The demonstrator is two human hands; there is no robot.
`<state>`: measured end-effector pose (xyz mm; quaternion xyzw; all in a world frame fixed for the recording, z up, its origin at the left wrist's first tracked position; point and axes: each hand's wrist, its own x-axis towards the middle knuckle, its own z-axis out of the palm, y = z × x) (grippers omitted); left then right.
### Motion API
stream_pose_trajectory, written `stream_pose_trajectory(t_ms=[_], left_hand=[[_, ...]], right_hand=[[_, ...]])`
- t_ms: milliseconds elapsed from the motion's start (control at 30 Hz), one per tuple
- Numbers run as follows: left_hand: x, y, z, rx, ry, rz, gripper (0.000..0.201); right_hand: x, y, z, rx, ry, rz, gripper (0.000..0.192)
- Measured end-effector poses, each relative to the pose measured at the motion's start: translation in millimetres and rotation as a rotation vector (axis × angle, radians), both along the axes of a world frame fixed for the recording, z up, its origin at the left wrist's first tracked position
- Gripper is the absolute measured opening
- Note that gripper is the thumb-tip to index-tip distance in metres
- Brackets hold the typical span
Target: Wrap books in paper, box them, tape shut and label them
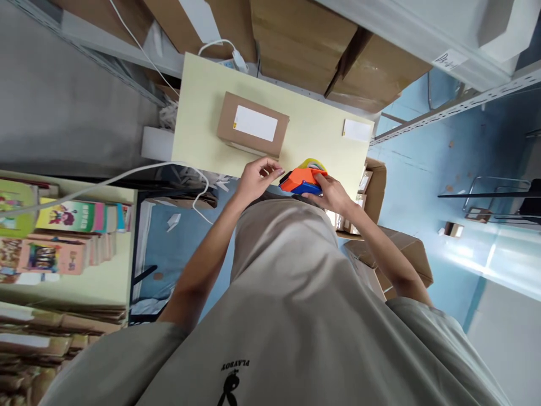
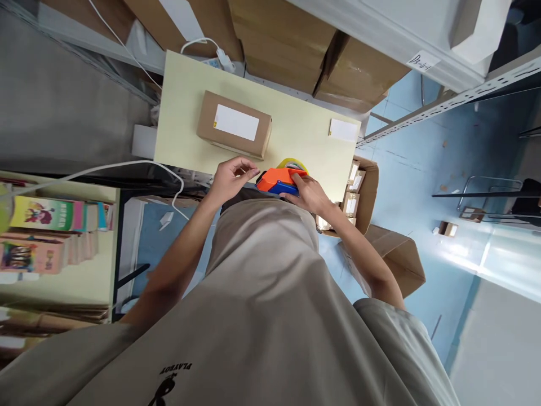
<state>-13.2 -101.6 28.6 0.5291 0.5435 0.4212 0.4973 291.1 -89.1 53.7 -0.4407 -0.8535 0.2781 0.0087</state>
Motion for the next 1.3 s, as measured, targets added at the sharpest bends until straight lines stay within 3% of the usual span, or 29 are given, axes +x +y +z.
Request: stream_pose_trajectory(t_ms=[233,367,533,800,1033,1300], left_hand=[[16,-15,-64.5,0.016,0.038,0.158,0.041],[9,-14,-103.6,0.006,0.033,0.231,0.039],[-9,3,-137.5,0.030,0.086,0.360,0.029],[4,26,-166.8,0.022,0.133,0.446,0.009],[4,30,-183.2,0.075,0.264,0.537,0.016],[12,34,-187.3,0.041,0.265,0.557,0.028]], right_hand=[[-3,24,-30.5,-0.052,-0.145,0.137,0.080],[-1,34,-41.6,-0.078,-0.246,0.199,0.074],[19,42,-41.9,-0.069,-0.425,0.083,0.069],[12,57,-55.7,-0.011,-0.519,-0.005,0.078],[-3,55,-78.7,-0.031,-0.501,-0.044,0.080],[-8,51,-94.3,-0.057,-0.492,-0.099,0.076]])
